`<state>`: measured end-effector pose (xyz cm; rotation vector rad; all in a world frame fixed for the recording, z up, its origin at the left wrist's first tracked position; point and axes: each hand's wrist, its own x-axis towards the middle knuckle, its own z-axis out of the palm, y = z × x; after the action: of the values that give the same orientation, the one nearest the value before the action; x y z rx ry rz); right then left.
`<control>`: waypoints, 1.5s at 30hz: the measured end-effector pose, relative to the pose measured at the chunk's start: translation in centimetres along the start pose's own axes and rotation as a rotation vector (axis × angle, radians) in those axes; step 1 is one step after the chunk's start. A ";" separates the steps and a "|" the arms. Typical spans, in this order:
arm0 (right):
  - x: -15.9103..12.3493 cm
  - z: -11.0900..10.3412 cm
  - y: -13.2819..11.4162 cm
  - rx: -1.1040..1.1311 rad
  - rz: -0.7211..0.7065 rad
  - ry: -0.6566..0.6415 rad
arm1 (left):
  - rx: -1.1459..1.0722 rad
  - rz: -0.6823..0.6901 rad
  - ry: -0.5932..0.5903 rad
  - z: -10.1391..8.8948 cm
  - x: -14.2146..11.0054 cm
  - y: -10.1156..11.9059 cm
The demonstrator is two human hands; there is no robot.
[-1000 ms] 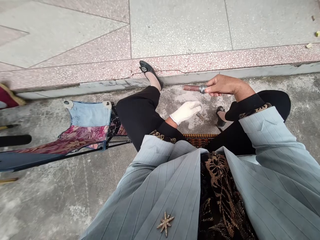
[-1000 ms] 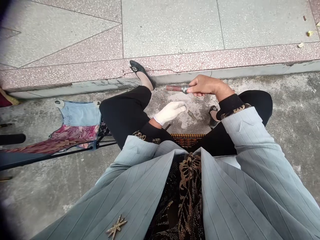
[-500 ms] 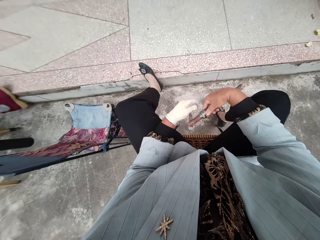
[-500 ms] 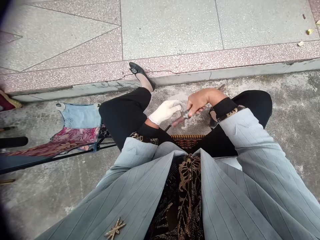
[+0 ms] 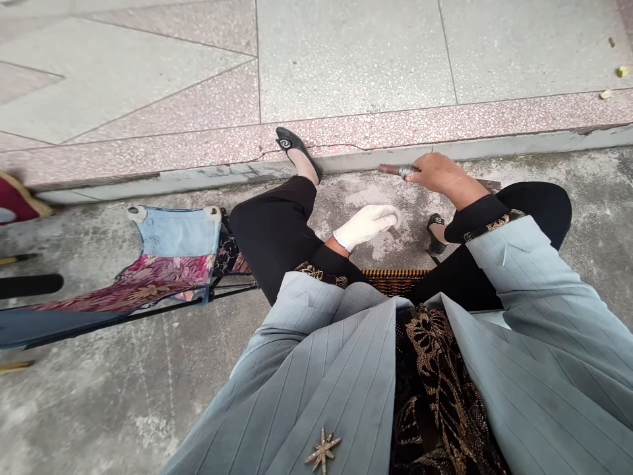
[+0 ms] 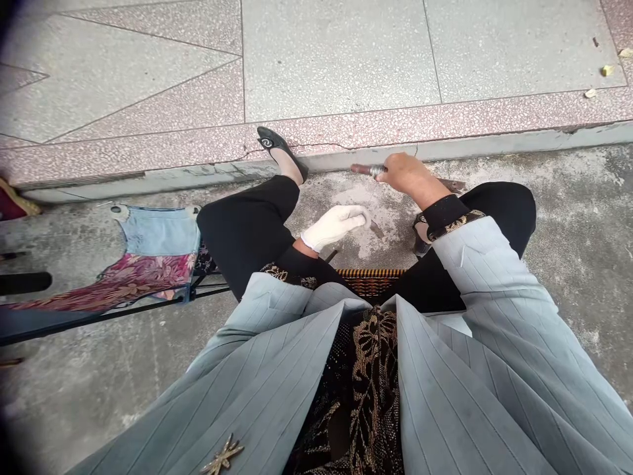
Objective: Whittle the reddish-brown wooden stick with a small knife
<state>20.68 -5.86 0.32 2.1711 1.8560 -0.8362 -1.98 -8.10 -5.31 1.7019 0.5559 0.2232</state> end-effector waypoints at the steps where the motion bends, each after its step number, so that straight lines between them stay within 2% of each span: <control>1: 0.0 0.2 -0.2 -0.055 -0.008 -0.030 | -0.011 0.006 0.011 -0.1 -0.1 0.2; 4: -0.2 0.5 -0.5 -0.162 -0.034 -0.124 | -0.034 0.013 0.070 -0.6 -0.4 0.3; 7: -0.6 0.8 -0.5 -0.196 -0.101 -0.356 | -0.069 0.037 0.168 -1.1 -0.5 -0.3; 10: -1.3 0.6 -0.3 -0.073 -0.219 -0.677 | -0.082 0.027 0.267 -1.3 -0.2 -1.2; 12: -1.9 0.0 0.0 0.106 -0.327 -0.800 | -0.080 -0.002 0.320 -1.3 0.2 -1.8; 13: -2.2 -0.4 0.1 0.214 -0.382 -0.793 | -0.093 -0.020 0.332 -1.2 0.4 -2.0; 14: -2.4 -0.8 0.2 0.327 -0.427 -0.733 | -0.115 -0.036 0.326 -1.0 0.6 -2.2; 16: -2.8 -1.5 0.4 0.517 -0.451 -0.505 | -0.175 -0.048 0.271 -0.6 0.8 -2.3; 18: -2.9 -1.8 0.4 0.612 -0.387 -0.272 | -0.192 -0.030 0.194 -0.3 0.8 -2.1; 20: -2.6 -1.6 0.2 0.610 -0.293 -0.139 | -0.139 -0.010 0.133 -0.2 0.7 -1.6; 23: -1.7 -0.7 -0.3 0.456 -0.155 -0.077 | -0.001 -0.021 0.075 -0.1 0.4 -0.9; 26: -0.9 0.2 -0.9 0.154 -0.071 -0.067 | 0.156 -0.024 0.050 -0.1 0.4 -0.7; 30: -0.6 1.0 -1.4 -0.171 -0.057 -0.115 | 0.280 -0.055 0.074 -0.1 0.4 -0.7; 33: -0.8 1.2 -1.6 -0.301 -0.076 -0.223 | 0.321 -0.078 0.066 -0.3 0.3 -0.7; 35: -1.0 1.2 -1.5 -0.321 -0.110 -0.360 | 0.346 -0.053 0.052 -0.5 0.2 -0.6; 37: -1.2 1.0 -1.3 -0.250 -0.167 -0.556 | 0.339 -0.015 0.073 -0.7 0.1 -0.7; 39: -1.6 0.7 -0.9 -0.088 -0.258 -0.741 | 0.271 0.005 0.114 -0.9 0.2 -0.9; 41: -2.0 0.0 -0.5 0.133 -0.369 -0.807 | 0.114 0.016 0.166 -1.0 0.3 -1.2; 43: -2.4 -0.7 -0.1 0.384 -0.451 -0.694 | -0.097 0.026 0.215 -0.9 0.5 -1.6; 45: -2.7 -1.3 0.2 0.628 -0.452 -0.441 | -0.269 0.020 0.217 -0.8 0.7 -1.9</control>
<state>21.09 -7.67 2.73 1.6031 2.0366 -2.0291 -2.19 -6.89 -7.11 1.4306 0.6384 0.4801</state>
